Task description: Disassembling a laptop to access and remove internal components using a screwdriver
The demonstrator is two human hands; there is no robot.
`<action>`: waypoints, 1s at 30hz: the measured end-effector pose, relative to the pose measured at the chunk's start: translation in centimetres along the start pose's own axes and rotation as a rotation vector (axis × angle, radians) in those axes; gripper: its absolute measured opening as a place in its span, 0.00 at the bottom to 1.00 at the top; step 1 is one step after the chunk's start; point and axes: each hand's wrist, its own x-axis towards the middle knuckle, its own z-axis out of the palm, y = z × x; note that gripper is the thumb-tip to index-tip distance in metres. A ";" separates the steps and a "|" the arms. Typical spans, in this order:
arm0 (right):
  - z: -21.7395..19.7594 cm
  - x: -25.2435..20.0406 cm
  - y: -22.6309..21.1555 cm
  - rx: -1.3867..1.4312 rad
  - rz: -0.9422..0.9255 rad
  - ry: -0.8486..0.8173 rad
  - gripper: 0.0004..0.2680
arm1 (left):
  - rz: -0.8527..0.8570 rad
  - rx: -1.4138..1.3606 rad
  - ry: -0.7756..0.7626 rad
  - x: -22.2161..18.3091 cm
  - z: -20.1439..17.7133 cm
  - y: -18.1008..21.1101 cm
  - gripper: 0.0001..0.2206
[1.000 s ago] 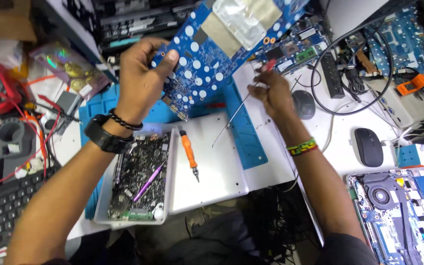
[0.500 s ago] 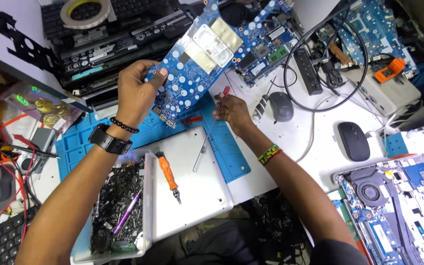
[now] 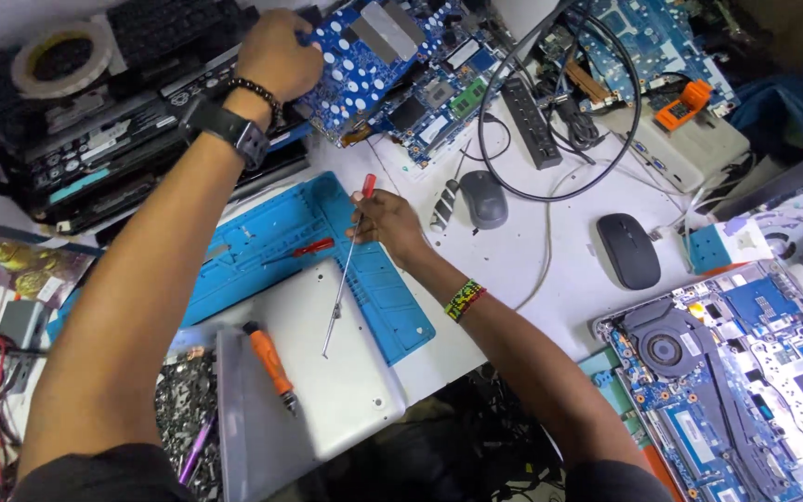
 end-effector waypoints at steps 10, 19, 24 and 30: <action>0.9 -0.7 0.3 0.063 -0.021 -0.038 0.14 | 0.313 0.216 -0.071 0.9 5.2 5.7 0.12; 1.7 -1.5 -0.6 0.056 -0.048 -0.028 0.12 | 0.510 0.397 -0.078 3.2 9.5 6.4 0.11; 1.5 -1.6 -0.5 0.047 -0.060 -0.019 0.12 | 0.612 0.491 -0.091 1.7 10.0 8.1 0.10; 0.8 -1.2 -0.5 0.033 -0.055 -0.069 0.12 | 0.658 0.641 -0.065 -0.4 7.7 6.9 0.10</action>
